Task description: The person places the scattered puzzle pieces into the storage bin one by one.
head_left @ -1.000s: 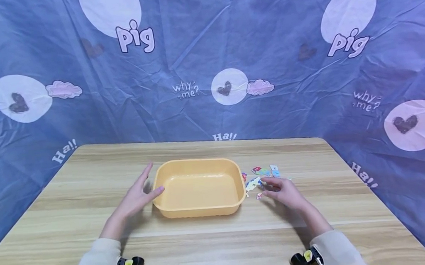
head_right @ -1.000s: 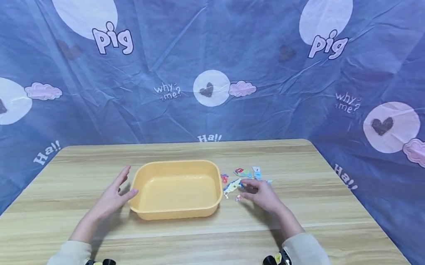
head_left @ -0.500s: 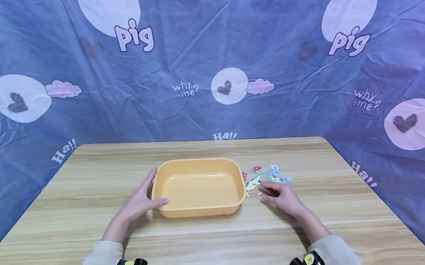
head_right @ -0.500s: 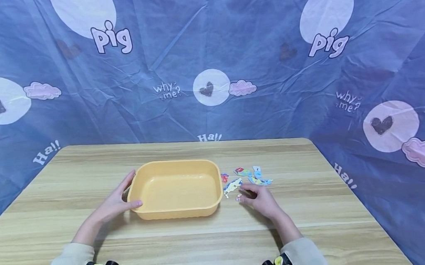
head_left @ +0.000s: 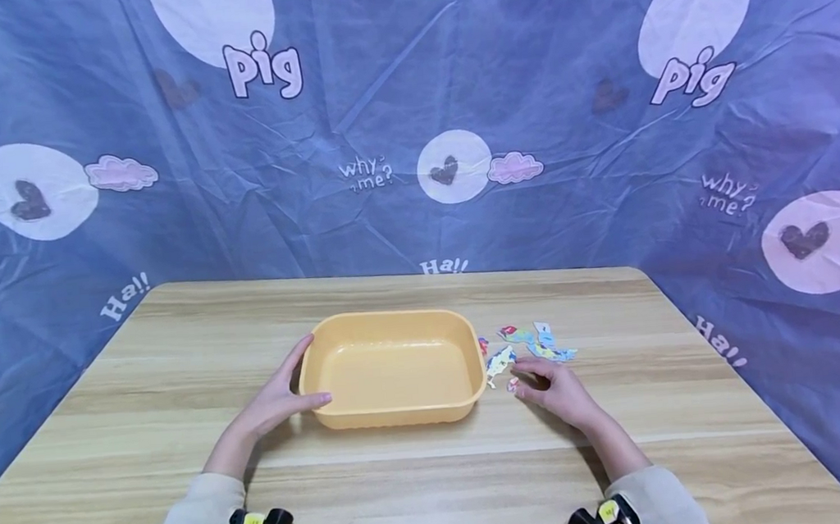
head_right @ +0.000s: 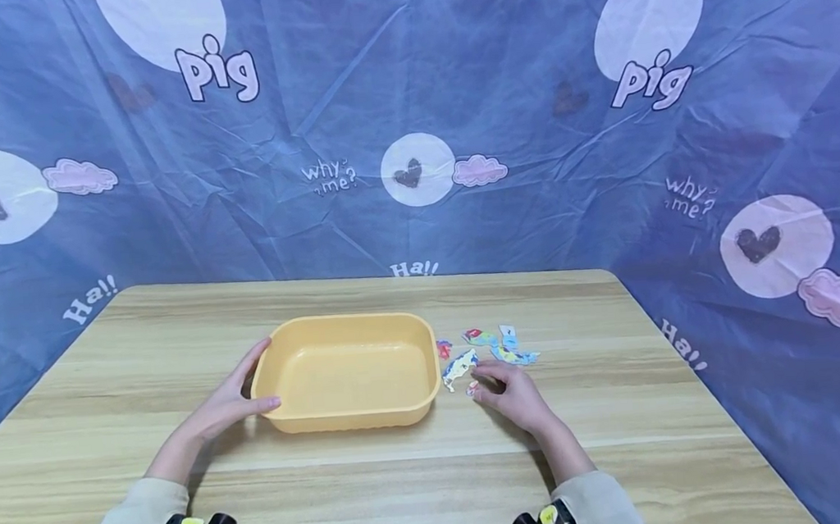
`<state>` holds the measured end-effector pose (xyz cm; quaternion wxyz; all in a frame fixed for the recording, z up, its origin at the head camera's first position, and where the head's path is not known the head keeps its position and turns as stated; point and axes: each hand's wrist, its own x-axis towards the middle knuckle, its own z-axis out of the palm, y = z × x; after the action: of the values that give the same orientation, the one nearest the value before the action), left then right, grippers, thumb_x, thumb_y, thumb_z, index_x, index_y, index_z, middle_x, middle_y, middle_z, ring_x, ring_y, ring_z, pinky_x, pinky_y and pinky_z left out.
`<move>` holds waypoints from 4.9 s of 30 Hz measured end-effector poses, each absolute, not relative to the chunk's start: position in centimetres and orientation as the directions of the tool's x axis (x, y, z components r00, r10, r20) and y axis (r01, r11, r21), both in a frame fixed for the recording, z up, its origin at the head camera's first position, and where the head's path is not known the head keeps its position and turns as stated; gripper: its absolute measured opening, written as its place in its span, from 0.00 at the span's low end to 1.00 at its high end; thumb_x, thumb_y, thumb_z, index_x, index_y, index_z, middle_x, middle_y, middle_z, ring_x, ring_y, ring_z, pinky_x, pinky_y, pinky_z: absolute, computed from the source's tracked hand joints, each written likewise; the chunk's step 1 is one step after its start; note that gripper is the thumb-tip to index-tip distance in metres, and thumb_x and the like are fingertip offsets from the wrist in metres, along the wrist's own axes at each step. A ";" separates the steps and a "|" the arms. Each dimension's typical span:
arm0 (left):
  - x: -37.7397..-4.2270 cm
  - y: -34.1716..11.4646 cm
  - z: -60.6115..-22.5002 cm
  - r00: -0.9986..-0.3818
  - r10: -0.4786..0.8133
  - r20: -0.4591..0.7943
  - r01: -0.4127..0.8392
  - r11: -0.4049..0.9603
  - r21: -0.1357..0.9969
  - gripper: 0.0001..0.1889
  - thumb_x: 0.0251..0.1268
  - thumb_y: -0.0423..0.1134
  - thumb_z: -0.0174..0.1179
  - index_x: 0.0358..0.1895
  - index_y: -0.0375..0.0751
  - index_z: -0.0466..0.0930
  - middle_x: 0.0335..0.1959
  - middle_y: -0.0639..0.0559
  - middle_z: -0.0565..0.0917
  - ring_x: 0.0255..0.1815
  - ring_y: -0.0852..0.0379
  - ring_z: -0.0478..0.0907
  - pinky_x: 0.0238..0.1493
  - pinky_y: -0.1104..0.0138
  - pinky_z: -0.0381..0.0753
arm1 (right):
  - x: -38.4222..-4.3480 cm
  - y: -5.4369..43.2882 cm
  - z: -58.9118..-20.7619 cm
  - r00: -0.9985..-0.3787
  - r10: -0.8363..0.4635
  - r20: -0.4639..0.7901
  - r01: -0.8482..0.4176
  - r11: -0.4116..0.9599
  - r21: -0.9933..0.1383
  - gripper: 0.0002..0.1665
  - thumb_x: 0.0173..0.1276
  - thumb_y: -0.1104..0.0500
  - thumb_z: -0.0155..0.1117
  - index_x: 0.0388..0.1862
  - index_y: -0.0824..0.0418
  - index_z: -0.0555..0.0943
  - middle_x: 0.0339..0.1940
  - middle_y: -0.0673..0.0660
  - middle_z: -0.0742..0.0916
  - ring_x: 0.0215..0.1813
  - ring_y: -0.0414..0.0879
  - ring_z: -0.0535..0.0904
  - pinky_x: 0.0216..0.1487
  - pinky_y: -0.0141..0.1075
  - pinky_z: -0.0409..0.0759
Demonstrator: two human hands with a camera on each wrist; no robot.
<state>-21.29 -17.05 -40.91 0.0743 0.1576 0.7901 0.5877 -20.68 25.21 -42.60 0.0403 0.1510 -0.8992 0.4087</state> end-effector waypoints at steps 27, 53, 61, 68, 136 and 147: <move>-21.2 -17.3 -41.6 -0.937 0.347 0.046 0.139 0.246 0.959 0.48 0.48 0.40 0.62 0.68 0.55 0.36 0.66 0.39 0.39 0.64 0.39 0.37 0.56 0.43 0.34 | -20.9 24.7 -43.0 -0.933 -0.218 0.285 -0.358 0.636 -0.684 0.08 0.48 0.66 0.67 0.30 0.63 0.81 0.47 0.63 0.77 0.54 0.59 0.66 0.56 0.48 0.59; -21.3 -17.3 -41.8 -0.937 0.347 0.051 0.148 0.259 0.954 0.48 0.48 0.41 0.62 0.67 0.56 0.36 0.67 0.40 0.38 0.64 0.40 0.35 0.56 0.42 0.34 | -21.2 24.4 -43.5 -0.919 -0.189 0.345 -0.381 0.646 -0.661 0.06 0.46 0.68 0.67 0.22 0.60 0.79 0.43 0.61 0.78 0.51 0.57 0.69 0.54 0.47 0.61; -21.2 -17.4 -41.6 -0.935 0.351 0.049 0.145 0.252 0.957 0.48 0.49 0.40 0.62 0.68 0.55 0.36 0.66 0.38 0.37 0.64 0.39 0.35 0.56 0.43 0.34 | -21.1 24.4 -43.3 -0.934 -0.162 0.318 -0.346 0.629 -0.697 0.06 0.47 0.67 0.67 0.21 0.60 0.79 0.43 0.61 0.79 0.51 0.57 0.69 0.56 0.47 0.58; -21.2 -17.4 -41.6 -0.934 0.354 0.044 0.141 0.253 0.957 0.48 0.49 0.41 0.62 0.67 0.56 0.36 0.66 0.38 0.37 0.64 0.40 0.34 0.57 0.44 0.34 | -21.1 24.3 -42.9 -0.959 -0.120 0.258 -0.277 0.603 -0.748 0.04 0.48 0.64 0.67 0.22 0.60 0.79 0.44 0.61 0.79 0.51 0.58 0.69 0.57 0.48 0.57; -21.1 -17.4 -41.9 -0.937 0.346 0.054 0.144 0.239 0.960 0.48 0.49 0.41 0.62 0.67 0.55 0.35 0.65 0.33 0.44 0.63 0.39 0.42 0.56 0.43 0.36 | -25.3 15.6 -33.4 -0.939 -0.153 0.307 -0.340 0.522 -0.782 0.06 0.54 0.64 0.62 0.29 0.67 0.79 0.24 0.55 0.81 0.28 0.45 0.75 0.30 0.33 0.74; -21.0 -17.3 -41.9 -0.939 0.342 0.041 0.128 0.235 0.963 0.48 0.49 0.41 0.62 0.67 0.56 0.36 0.65 0.34 0.43 0.64 0.40 0.41 0.57 0.44 0.36 | -26.4 12.4 -33.3 -0.923 -0.199 0.329 -0.384 0.482 -0.788 0.04 0.53 0.65 0.63 0.26 0.67 0.78 0.22 0.54 0.80 0.25 0.43 0.72 0.26 0.31 0.72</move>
<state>-21.04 -17.26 -41.91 0.0890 0.1505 0.7808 0.5999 -26.37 12.39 -33.31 0.0966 0.1702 -0.8554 0.4796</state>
